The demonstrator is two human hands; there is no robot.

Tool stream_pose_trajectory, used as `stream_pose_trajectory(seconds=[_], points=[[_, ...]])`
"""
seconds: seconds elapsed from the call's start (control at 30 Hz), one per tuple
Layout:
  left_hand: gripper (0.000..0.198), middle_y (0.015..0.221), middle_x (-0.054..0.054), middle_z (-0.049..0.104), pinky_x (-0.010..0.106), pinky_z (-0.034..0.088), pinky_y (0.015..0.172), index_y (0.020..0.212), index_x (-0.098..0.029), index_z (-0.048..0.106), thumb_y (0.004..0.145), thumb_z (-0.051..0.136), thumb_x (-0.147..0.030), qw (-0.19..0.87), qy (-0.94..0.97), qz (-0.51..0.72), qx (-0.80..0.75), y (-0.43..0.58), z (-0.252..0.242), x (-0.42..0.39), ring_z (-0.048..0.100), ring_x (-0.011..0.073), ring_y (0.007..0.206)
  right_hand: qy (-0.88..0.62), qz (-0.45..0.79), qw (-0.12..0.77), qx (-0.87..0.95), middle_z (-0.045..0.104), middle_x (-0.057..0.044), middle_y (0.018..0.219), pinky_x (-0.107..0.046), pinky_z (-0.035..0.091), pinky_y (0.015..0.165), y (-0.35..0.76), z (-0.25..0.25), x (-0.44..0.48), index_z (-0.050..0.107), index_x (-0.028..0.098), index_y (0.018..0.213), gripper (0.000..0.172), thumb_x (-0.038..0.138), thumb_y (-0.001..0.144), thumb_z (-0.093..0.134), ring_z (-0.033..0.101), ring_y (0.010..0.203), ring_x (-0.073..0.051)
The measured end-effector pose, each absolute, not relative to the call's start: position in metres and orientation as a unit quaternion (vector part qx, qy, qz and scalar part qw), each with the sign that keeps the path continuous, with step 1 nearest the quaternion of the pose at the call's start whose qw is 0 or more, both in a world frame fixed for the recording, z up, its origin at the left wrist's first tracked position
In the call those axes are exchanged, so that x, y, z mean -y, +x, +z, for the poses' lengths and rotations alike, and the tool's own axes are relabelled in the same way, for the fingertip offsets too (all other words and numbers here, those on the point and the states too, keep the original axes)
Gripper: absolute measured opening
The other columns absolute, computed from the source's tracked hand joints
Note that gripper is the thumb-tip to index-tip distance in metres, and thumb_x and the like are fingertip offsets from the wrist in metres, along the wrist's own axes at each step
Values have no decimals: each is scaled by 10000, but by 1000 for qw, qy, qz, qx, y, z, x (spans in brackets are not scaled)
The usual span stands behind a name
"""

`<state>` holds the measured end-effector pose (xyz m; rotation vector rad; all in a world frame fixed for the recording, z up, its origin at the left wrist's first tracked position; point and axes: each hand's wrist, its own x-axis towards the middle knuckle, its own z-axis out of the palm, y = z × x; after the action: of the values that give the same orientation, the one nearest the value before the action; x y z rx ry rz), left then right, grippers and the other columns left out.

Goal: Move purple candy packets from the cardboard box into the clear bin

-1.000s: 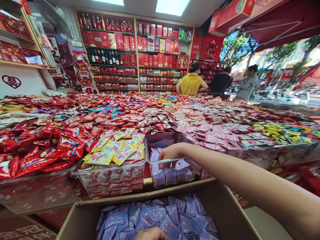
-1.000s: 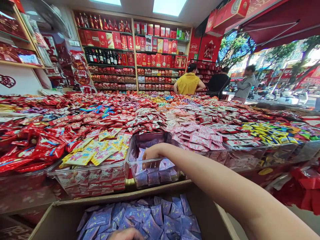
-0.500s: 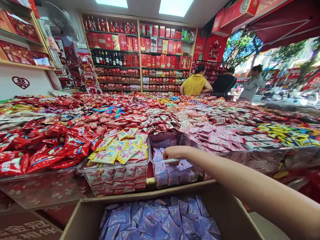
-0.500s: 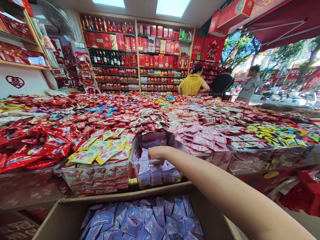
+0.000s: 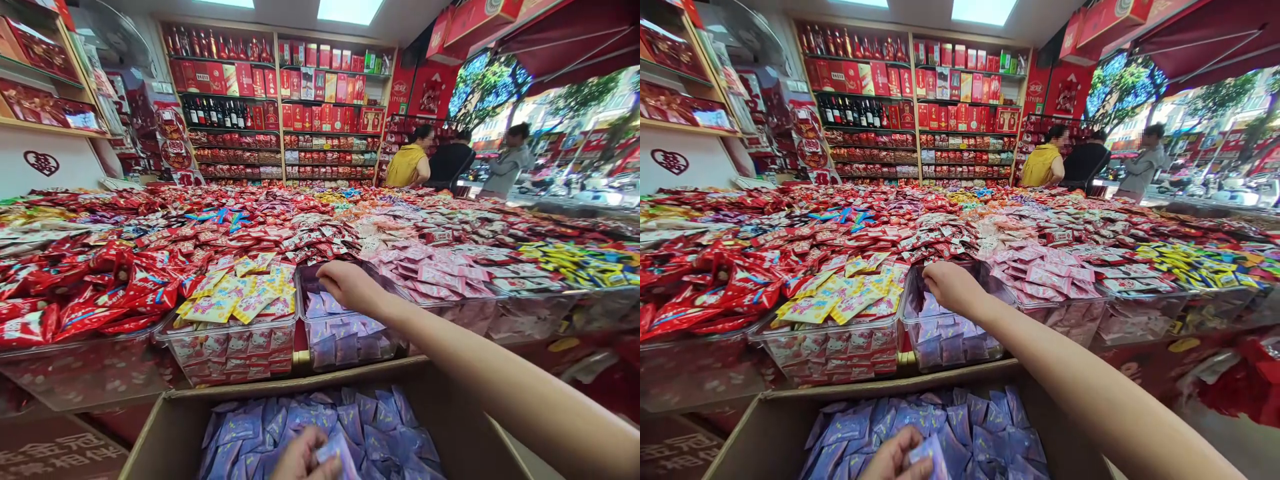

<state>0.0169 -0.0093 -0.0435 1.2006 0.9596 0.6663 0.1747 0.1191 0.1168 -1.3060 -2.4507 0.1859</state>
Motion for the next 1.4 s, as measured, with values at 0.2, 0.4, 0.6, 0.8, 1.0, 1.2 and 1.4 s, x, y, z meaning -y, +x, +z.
stream_pose_trajectory(seconds=[0.2, 0.4, 0.6, 0.8, 1.0, 1.2, 1.4], points=[[261, 556, -70, 524, 187, 399, 471, 736, -158, 447, 700, 589, -374, 661, 450, 441, -408, 11, -1, 8, 440, 52, 479, -451, 242, 311, 801, 572, -10, 682, -222, 373, 536, 180, 76, -19, 549, 215, 821, 192, 380, 769, 467, 496, 603, -131], [244, 541, -63, 564, 170, 411, 445, 731, -149, 475, 692, 609, -349, 673, 422, 444, -415, 12, 0, 10, 459, 43, 439, -424, 482, 322, 696, 537, 8, 597, -202, 345, 497, 173, 19, -2, 569, 161, 675, 184, 343, 699, 572, 445, 547, -101], [310, 570, -55, 584, 184, 441, 502, 853, -161, 505, 642, 665, -321, 714, 396, 429, -387, 18, -6, 12, 495, 57, 499, -446, 506, 356, 646, 518, 20, 566, -194, 334, 480, 173, 10, -7, 575, 144, 669, 192, 334, 694, 580, 432, 516, -83], [271, 474, -73, 551, 162, 425, 441, 811, -143, 550, 628, 675, -300, 683, 417, 424, -424, 21, 0, 14, 484, 53, 422, -427, 582, 375, 582, 518, 25, 569, -190, 344, 471, 172, 2, -4, 575, 125, 685, 221, 324, 625, 653, 431, 504, -72], [233, 629, -18, 643, 203, 446, 512, 939, -167, 471, 748, 558, -267, 697, 404, 433, -404, 17, -1, 13, 535, 80, 510, -388, 670, 400, 491, 506, 42, 548, -185, 380, 418, 174, 3, -5, 528, 133, 758, 296, 329, 595, 678, 445, 450, -63], [318, 680, -5, 662, 226, 444, 583, 1026, -200, 371, 765, 533, -281, 724, 356, 458, -373, 22, 3, 14, 588, 112, 598, -379, 652, 429, 497, 504, 34, 582, -197, 398, 452, 172, 1, -7, 518, 134, 787, 235, 295, 657, 631, 457, 500, -73], [211, 652, -28, 636, 198, 443, 545, 952, -205, 409, 773, 510, -248, 623, 489, 425, -439, 19, -3, 15, 548, 101, 585, -429, 511, 396, 631, 530, -1, 703, -230, 386, 583, 176, 0, -3, 539, 159, 826, 164, 264, 707, 580, 467, 637, -103]])
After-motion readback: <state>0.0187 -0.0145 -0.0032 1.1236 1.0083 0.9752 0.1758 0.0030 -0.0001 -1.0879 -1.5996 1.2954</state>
